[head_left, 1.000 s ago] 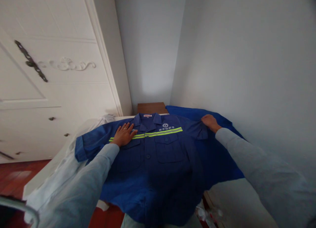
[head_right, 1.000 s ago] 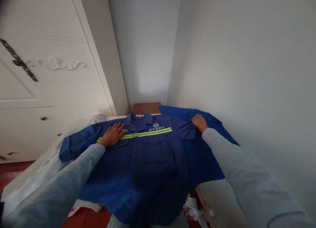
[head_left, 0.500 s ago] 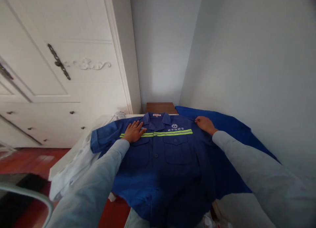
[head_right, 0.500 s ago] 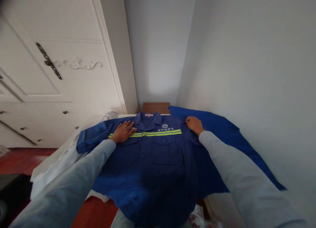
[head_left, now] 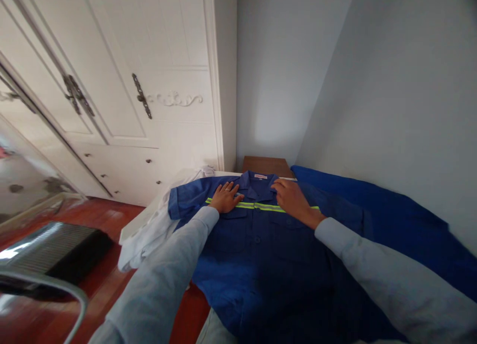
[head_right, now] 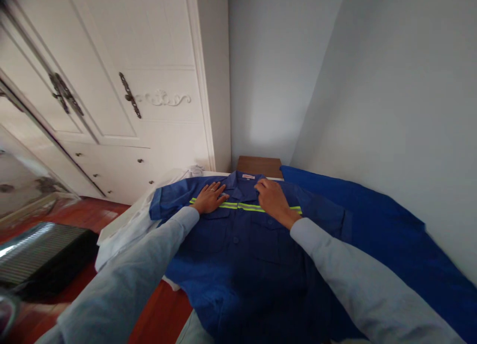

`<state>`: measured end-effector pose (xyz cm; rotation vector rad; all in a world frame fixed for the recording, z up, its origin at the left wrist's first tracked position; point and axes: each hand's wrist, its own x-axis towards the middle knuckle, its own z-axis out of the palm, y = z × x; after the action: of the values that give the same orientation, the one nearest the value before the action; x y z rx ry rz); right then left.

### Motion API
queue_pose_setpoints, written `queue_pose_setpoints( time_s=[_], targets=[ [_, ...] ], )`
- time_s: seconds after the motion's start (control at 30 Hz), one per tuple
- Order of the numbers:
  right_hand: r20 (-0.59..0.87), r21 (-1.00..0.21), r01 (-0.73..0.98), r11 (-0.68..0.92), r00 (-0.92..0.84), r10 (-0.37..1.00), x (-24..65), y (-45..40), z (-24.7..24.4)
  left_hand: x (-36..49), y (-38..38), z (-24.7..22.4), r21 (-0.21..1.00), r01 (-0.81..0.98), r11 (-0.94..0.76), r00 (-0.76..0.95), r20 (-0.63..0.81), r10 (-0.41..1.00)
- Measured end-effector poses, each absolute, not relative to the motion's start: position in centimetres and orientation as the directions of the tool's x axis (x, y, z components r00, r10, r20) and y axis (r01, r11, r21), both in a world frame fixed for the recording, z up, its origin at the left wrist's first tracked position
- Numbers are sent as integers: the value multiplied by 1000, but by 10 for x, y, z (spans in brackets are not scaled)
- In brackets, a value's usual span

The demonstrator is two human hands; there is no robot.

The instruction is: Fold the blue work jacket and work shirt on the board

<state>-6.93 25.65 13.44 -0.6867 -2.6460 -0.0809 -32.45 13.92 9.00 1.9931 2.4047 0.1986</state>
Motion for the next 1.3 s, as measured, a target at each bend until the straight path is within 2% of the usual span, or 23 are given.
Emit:
queue_pose_setpoints(
  time_s=[0.07,0.13,0.3,0.4,0.53,0.67,0.93,1.1,1.3],
  targets=[
    [391,-61,360,931,-850,354,-99,241,130,-323,138,91,98,978,183,-190,70,979],
    [335,-87,324,942,-881,334,-121,235,120,-322,137,92,90,978,188,-194,70,978],
    [234,-205,472,857,-827,511,-140,246,87,-322,136,91,96,979,181,-191,102,976],
    [229,-230,472,851,-824,519,-139,253,78,-322,137,91,99,979,180,-189,90,978],
    [184,-220,470,855,-840,510,-139,255,78,-317,142,95,97,971,218,-222,29,975],
    [163,-159,480,863,-849,503,-139,252,80,-316,141,97,91,960,265,-267,21,963],
    [111,-116,473,874,-868,484,-136,253,83,-365,105,110,39,925,378,-379,15,925],
    [120,-133,470,872,-866,485,-134,253,79,-381,103,112,-8,929,369,-369,4,929],
    [128,-151,481,863,-857,500,-132,254,77,-405,108,110,21,967,254,-253,-56,966]
  ],
)
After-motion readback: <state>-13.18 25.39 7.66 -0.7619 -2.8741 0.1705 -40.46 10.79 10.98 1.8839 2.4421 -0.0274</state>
